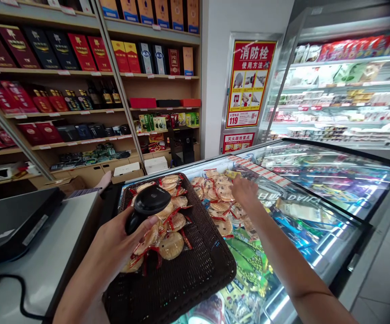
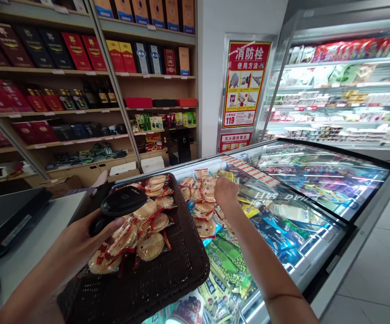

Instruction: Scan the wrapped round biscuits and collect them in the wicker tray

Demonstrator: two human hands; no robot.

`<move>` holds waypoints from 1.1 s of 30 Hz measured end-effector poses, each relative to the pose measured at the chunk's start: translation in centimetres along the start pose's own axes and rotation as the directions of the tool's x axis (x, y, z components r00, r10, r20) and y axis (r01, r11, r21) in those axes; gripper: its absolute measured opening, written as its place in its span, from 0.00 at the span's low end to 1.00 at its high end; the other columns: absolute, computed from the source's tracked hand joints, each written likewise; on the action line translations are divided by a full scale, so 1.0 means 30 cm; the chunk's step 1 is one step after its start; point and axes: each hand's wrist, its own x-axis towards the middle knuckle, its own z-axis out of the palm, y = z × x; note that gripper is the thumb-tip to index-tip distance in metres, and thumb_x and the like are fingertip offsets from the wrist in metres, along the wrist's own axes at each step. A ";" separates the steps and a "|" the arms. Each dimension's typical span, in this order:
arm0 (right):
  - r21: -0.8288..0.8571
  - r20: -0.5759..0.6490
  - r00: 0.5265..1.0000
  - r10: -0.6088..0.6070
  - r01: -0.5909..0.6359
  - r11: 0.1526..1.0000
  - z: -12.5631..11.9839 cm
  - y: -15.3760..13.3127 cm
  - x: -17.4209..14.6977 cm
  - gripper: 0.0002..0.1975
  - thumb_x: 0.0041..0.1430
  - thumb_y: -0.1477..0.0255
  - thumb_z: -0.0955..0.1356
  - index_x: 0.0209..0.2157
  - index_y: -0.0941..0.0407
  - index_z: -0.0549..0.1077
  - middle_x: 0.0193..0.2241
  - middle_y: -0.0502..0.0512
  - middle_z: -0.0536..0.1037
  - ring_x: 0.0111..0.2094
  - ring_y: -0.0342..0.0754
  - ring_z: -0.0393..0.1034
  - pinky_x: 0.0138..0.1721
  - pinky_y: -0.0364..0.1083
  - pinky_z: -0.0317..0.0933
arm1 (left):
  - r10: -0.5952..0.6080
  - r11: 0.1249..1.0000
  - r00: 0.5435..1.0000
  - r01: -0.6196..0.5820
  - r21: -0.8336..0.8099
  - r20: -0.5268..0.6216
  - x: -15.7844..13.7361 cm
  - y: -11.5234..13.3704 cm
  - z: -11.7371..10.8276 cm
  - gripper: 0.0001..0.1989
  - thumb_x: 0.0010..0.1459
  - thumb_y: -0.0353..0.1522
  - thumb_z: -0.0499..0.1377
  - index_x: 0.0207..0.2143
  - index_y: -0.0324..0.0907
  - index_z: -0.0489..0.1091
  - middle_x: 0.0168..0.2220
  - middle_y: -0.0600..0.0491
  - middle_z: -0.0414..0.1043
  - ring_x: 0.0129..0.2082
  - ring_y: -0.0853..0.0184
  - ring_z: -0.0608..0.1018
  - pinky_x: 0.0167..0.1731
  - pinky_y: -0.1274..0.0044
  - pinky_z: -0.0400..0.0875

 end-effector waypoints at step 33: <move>0.392 -0.466 0.583 -0.665 0.810 0.436 0.121 -0.169 -0.072 0.13 0.67 0.78 0.60 0.39 0.56 0.75 0.44 0.59 0.76 0.47 0.48 0.72 0.50 0.50 0.68 | 0.039 0.998 0.993 -0.034 -0.050 0.107 -0.029 0.039 -0.016 0.26 0.56 0.52 0.56 0.46 0.42 0.73 0.24 0.56 0.75 0.23 0.66 0.71 0.23 0.79 0.61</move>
